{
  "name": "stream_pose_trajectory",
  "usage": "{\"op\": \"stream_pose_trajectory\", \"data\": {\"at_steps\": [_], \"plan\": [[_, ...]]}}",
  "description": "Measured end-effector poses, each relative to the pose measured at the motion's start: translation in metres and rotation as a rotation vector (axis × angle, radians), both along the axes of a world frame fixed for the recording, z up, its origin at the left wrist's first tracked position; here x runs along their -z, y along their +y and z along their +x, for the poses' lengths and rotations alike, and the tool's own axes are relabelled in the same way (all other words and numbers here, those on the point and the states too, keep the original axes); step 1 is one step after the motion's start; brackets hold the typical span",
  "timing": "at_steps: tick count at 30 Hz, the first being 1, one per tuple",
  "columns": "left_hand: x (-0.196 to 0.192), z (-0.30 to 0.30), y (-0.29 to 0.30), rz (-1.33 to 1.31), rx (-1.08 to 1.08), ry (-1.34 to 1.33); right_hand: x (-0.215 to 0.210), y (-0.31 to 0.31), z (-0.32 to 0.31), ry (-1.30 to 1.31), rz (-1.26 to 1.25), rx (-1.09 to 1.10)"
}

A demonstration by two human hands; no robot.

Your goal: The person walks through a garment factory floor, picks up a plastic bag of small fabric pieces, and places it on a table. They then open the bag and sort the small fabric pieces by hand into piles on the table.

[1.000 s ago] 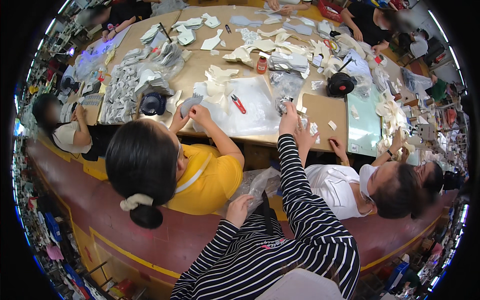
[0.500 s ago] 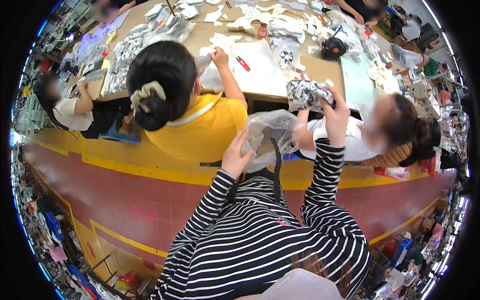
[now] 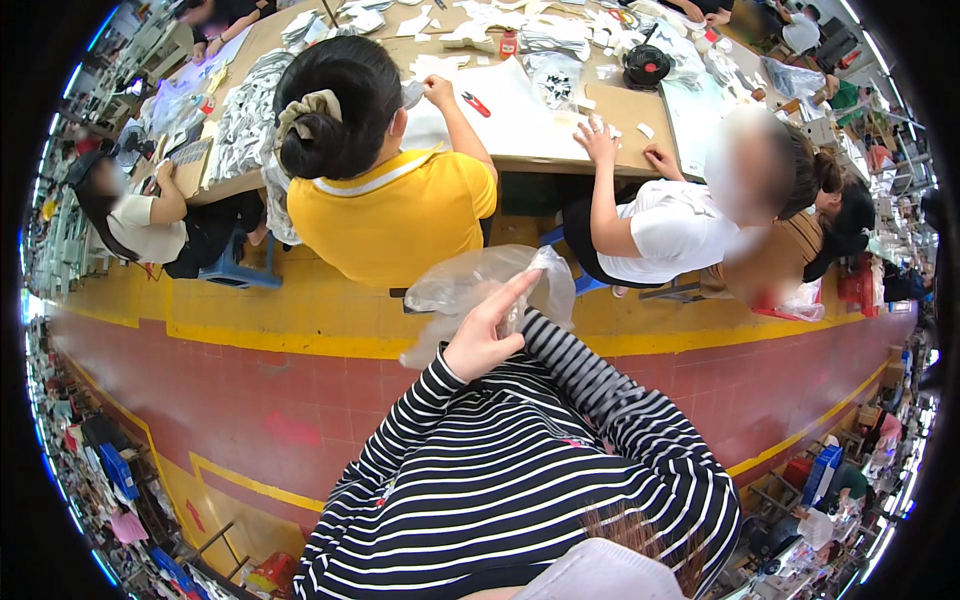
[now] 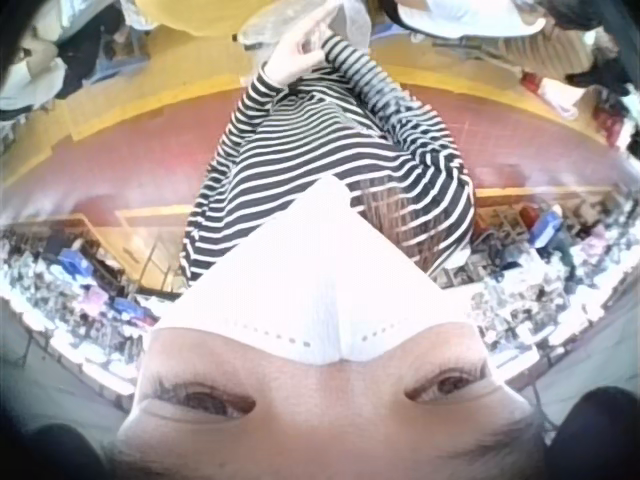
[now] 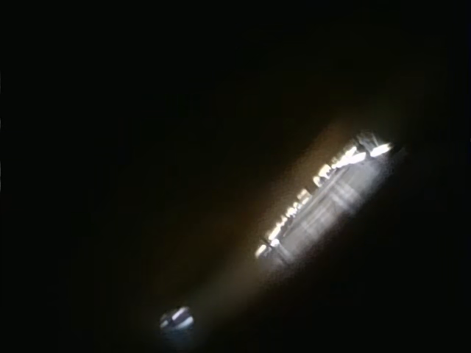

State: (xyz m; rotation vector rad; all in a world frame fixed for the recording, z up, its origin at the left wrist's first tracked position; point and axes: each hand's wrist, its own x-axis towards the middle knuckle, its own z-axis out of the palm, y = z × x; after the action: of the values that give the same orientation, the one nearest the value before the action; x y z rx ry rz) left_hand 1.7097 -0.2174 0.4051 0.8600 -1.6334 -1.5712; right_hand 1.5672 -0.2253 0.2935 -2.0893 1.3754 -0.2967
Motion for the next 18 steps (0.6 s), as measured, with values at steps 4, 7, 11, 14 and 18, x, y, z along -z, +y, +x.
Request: {"op": "stream_pose_trajectory", "data": {"at_steps": [4,7,11,14,18], "plan": [[0.010,0.012,0.020,0.082,-0.204,0.069,0.039,0.005,0.017,0.138,0.107,-0.075],[0.019,0.034,0.037,0.347,-0.282,0.135,0.057,-0.004,0.035,0.208,0.150,-0.089],[0.038,0.052,0.048,0.357,-0.227,-0.034,0.076,-0.013,0.046,0.299,0.220,-0.067],[0.056,0.045,0.040,0.291,-0.190,-0.159,0.084,-0.014,0.022,0.402,0.306,-0.028],[0.074,0.029,0.027,0.249,-0.321,-0.104,0.087,-0.017,-0.027,0.613,0.502,-0.123]]}}
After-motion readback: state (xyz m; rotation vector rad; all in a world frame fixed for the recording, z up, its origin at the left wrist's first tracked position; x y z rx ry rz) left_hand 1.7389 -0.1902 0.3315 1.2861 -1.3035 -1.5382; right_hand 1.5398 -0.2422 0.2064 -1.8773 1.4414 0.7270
